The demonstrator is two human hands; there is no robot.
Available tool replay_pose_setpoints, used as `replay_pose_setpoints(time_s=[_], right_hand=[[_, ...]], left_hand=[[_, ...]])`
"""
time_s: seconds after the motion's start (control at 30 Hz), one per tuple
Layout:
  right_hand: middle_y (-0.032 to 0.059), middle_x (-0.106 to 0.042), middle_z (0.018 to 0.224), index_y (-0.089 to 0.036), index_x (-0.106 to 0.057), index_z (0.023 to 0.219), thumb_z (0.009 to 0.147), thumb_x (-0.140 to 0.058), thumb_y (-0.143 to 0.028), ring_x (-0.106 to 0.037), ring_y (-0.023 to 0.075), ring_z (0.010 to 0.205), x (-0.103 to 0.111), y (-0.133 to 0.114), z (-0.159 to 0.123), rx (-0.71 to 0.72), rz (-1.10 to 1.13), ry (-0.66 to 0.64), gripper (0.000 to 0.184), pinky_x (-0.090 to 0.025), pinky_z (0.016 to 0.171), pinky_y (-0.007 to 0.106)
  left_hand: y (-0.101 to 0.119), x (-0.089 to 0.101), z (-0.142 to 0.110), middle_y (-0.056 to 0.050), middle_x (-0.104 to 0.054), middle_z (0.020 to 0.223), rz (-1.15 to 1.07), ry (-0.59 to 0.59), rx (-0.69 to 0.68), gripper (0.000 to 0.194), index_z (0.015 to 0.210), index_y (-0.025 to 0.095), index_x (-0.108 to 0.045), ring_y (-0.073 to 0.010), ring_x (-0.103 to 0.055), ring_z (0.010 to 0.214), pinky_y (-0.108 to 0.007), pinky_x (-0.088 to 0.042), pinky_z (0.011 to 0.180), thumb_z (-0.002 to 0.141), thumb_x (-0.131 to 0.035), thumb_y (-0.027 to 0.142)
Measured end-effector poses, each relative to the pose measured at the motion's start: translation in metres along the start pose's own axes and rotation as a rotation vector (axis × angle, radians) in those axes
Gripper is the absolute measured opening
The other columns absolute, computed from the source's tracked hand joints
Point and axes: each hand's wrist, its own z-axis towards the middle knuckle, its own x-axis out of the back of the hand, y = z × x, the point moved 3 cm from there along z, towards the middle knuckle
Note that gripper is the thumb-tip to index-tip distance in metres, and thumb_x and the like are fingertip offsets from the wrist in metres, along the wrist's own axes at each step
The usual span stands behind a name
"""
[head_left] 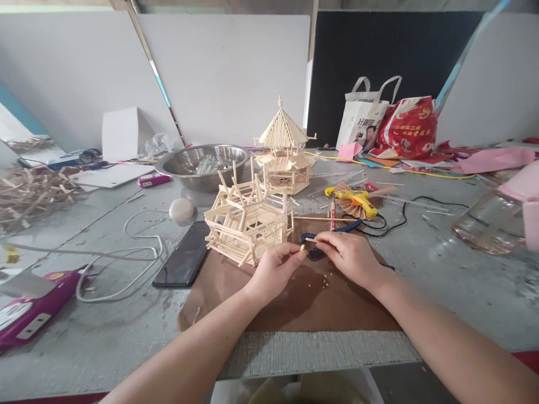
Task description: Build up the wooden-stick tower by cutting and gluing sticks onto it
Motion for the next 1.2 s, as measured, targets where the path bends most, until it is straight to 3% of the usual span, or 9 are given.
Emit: replay_pose_setpoints(time_s=[0.13, 0.3, 0.53, 0.63, 0.77, 0.9, 1.2], right_hand=[[0.0017, -0.066, 0.084, -0.021, -0.059, 0.088, 0.085, -0.043, -0.026, -0.062, 0.014, 0.073, -0.004, -0.001, 0.0, -0.018, -0.006, -0.142, 0.016, -0.042, 0.062, 0.023], [0.0001, -0.064, 0.078, -0.022, -0.06, 0.083, 0.083, -0.046, -0.024, -0.059, 0.0137, 0.072, -0.013, -0.006, -0.003, 0.039, -0.091, -0.353, 0.014, -0.04, 0.06, 0.024], [0.0035, -0.063, 0.078, -0.02, -0.061, 0.078, 0.08, -0.051, -0.028, -0.053, 0.0177, 0.08, -0.018, -0.014, -0.004, 0.144, -0.061, -0.292, 0.013, -0.043, 0.069, 0.03], [0.0041, -0.063, 0.082, -0.02, -0.058, 0.09, 0.08, -0.05, -0.026, -0.055, 0.0168, 0.079, -0.012, -0.012, -0.003, 0.058, 0.104, -0.144, 0.014, -0.044, 0.071, 0.029], [0.0028, -0.064, 0.08, -0.019, -0.053, 0.096, 0.08, -0.049, -0.03, -0.057, 0.0132, 0.065, -0.002, -0.008, 0.002, -0.138, 0.325, -0.01, 0.02, -0.047, 0.059, 0.025], [0.0012, -0.065, 0.074, -0.019, -0.058, 0.08, 0.081, -0.049, -0.027, -0.059, 0.0137, 0.068, 0.006, -0.016, 0.013, -0.11, 0.362, -0.062, 0.012, -0.046, 0.063, 0.024], [-0.0006, -0.061, 0.07, -0.019, -0.057, 0.072, 0.077, -0.054, -0.028, -0.054, 0.0126, 0.066, 0.017, -0.026, 0.037, -0.066, 0.354, -0.267, 0.01, -0.041, 0.063, 0.024]], left_hand=[[0.004, 0.001, -0.002, 0.004, -0.048, 0.053, 0.14, 0.063, -0.089, 0.024, 0.076, 0.016, -0.06, -0.0072, -0.044, 0.047, -0.018, -0.037, 0.046, 0.079, -0.048, 0.036], [0.013, 0.002, -0.007, 0.0, -0.06, 0.065, 0.351, 0.108, -0.258, 0.019, 0.08, 0.016, -0.061, -0.01, -0.052, 0.06, -0.02, -0.041, 0.057, 0.081, -0.046, 0.027], [0.014, 0.002, -0.008, -0.004, -0.063, 0.074, 0.491, 0.125, -0.326, 0.015, 0.085, 0.016, -0.061, -0.013, -0.057, 0.069, -0.023, -0.043, 0.064, 0.081, -0.047, 0.02], [0.014, 0.003, -0.007, -0.004, -0.062, 0.073, 0.536, 0.14, -0.317, 0.015, 0.083, 0.015, -0.062, -0.0132, -0.056, 0.068, -0.022, -0.042, 0.062, 0.081, -0.047, 0.019], [0.013, 0.004, -0.008, -0.004, -0.06, 0.072, 0.598, 0.146, -0.304, 0.016, 0.084, 0.015, -0.062, -0.0129, -0.056, 0.066, -0.022, -0.042, 0.059, 0.081, -0.047, 0.019], [0.015, 0.007, -0.01, -0.003, -0.06, 0.072, 0.639, 0.147, -0.305, 0.019, 0.085, 0.017, -0.063, -0.0126, -0.056, 0.066, -0.021, -0.042, 0.059, 0.082, -0.045, 0.021], [0.028, 0.016, -0.014, -0.002, -0.06, 0.075, 0.728, 0.192, -0.318, 0.02, 0.088, 0.02, -0.062, -0.013, -0.057, 0.066, -0.022, -0.043, 0.058, 0.083, -0.042, 0.022]])
